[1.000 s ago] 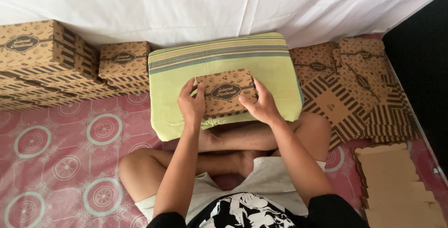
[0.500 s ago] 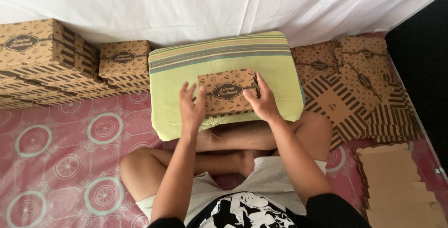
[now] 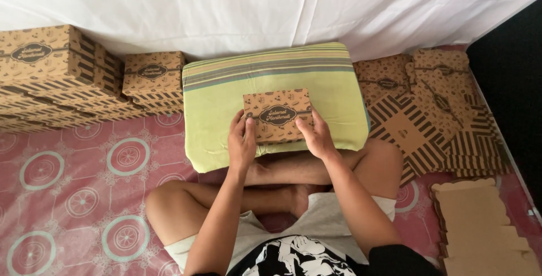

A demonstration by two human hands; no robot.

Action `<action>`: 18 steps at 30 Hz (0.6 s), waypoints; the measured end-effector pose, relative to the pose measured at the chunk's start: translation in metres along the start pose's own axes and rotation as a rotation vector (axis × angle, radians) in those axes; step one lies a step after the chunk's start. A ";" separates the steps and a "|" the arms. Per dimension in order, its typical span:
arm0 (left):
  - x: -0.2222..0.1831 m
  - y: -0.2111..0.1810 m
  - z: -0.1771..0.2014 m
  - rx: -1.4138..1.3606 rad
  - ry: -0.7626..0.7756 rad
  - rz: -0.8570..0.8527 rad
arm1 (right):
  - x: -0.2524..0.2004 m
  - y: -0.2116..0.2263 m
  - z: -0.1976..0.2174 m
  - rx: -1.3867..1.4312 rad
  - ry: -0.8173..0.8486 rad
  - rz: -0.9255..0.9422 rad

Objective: Assembling small cardboard boxes by folding flat sheets along pre-scored lines and tucking in tabs.

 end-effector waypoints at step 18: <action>-0.029 -0.013 -0.011 0.288 0.064 -0.925 | -0.021 0.031 -0.002 -0.471 0.011 0.778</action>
Point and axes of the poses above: each hand's wrist, its own x-axis towards the middle knuckle, its own z-axis out of the back of the hand, y = z × x, the point moved 8 cm from there along x, towards the middle knuckle, and after that the axes turned 7 degrees about -y, right-handed, at the moved point
